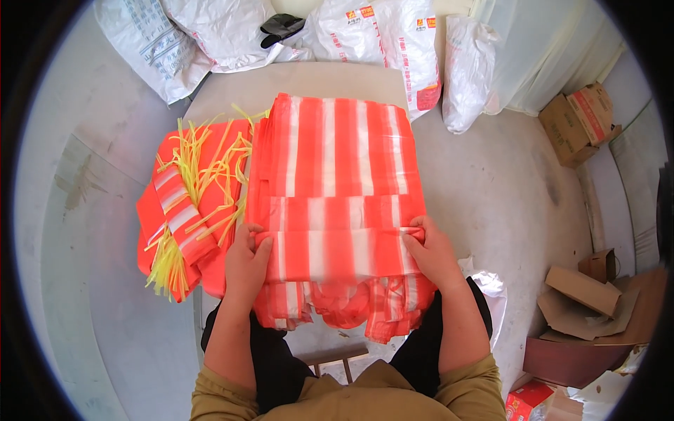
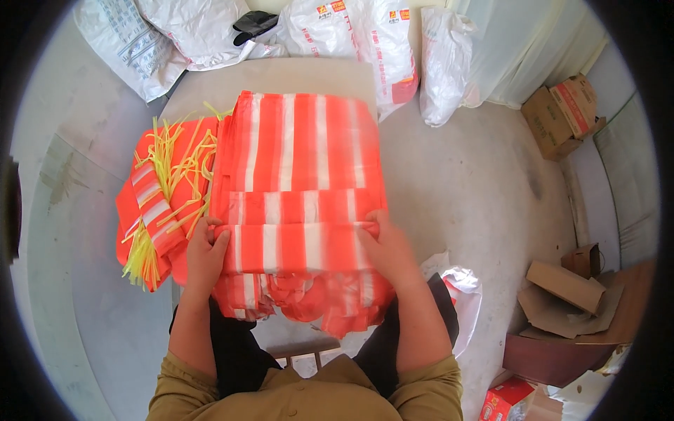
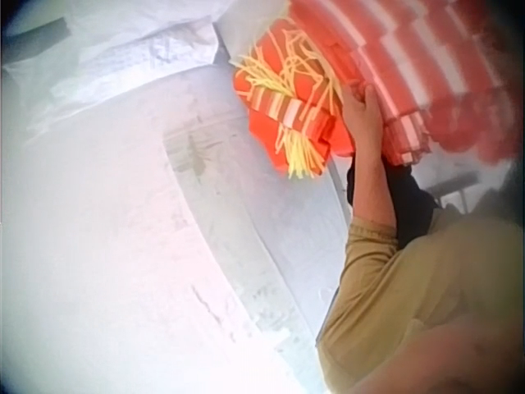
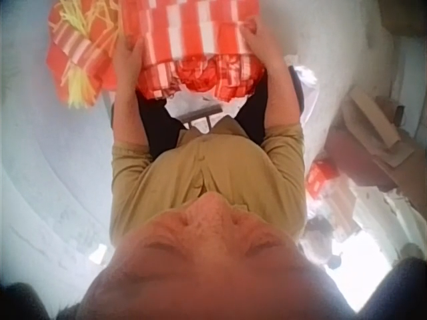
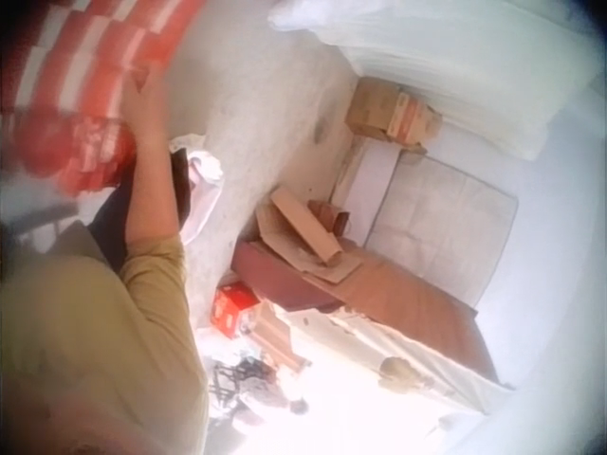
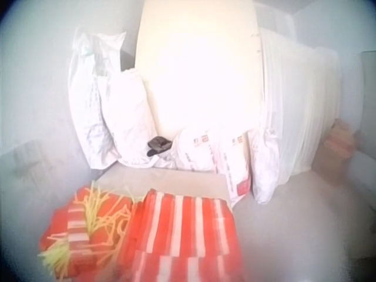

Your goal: The person folds red and white striped plastic bags into neat stacks and secures them with yellow twist ties. They repeat this process, placing the finished bundles into a white sack on the floor.

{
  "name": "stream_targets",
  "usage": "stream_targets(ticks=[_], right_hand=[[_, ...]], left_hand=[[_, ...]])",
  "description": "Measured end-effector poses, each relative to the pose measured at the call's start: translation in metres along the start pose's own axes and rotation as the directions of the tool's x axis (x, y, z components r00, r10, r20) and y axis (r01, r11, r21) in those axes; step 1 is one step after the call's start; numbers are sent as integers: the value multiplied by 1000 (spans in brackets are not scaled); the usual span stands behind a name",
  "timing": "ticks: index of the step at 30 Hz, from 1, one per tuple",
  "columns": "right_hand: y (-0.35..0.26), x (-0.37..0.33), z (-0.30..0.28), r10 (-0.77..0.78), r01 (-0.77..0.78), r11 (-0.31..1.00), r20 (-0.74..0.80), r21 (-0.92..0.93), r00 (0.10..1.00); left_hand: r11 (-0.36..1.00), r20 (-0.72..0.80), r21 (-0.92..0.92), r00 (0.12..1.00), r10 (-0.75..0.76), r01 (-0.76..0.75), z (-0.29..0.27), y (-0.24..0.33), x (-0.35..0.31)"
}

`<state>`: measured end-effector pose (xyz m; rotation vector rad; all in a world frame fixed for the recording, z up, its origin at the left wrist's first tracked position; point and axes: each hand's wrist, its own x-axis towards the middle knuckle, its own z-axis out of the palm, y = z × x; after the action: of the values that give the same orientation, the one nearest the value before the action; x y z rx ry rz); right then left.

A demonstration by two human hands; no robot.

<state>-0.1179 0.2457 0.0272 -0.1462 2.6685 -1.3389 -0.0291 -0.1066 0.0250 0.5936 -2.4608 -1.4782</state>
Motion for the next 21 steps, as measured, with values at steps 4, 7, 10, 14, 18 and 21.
stream_targets(ticks=[4, 7, 10, 14, 18, 21], right_hand=[[2, 1, 3, -5, 4, 999, -17, -53, 1000], [3, 3, 2, 33, -33, 996, -2, -81, 999], [-5, 1, -1, 76, -78, 983, -14, -169, 997], [-6, -3, -2, -176, 104, 891, -125, -442, 976], [-21, -12, 7, -599, 615, 664, 189, -425, 778], [-44, -17, 30, -651, 726, 613, 323, -312, 687]], left_hand=[[992, -39, 127, 999, 21, -16, 3, 3, 1], [982, -48, 187, 998, 32, -23, 3, 1, 2], [977, -51, 209, 998, 45, -34, 4, -4, 4], [967, -53, 252, 998, 37, -22, 4, -1, 4], [956, -74, 288, 994, 77, -52, 5, 3, 3], [968, -52, 236, 994, 99, -84, 5, 4, 3]])
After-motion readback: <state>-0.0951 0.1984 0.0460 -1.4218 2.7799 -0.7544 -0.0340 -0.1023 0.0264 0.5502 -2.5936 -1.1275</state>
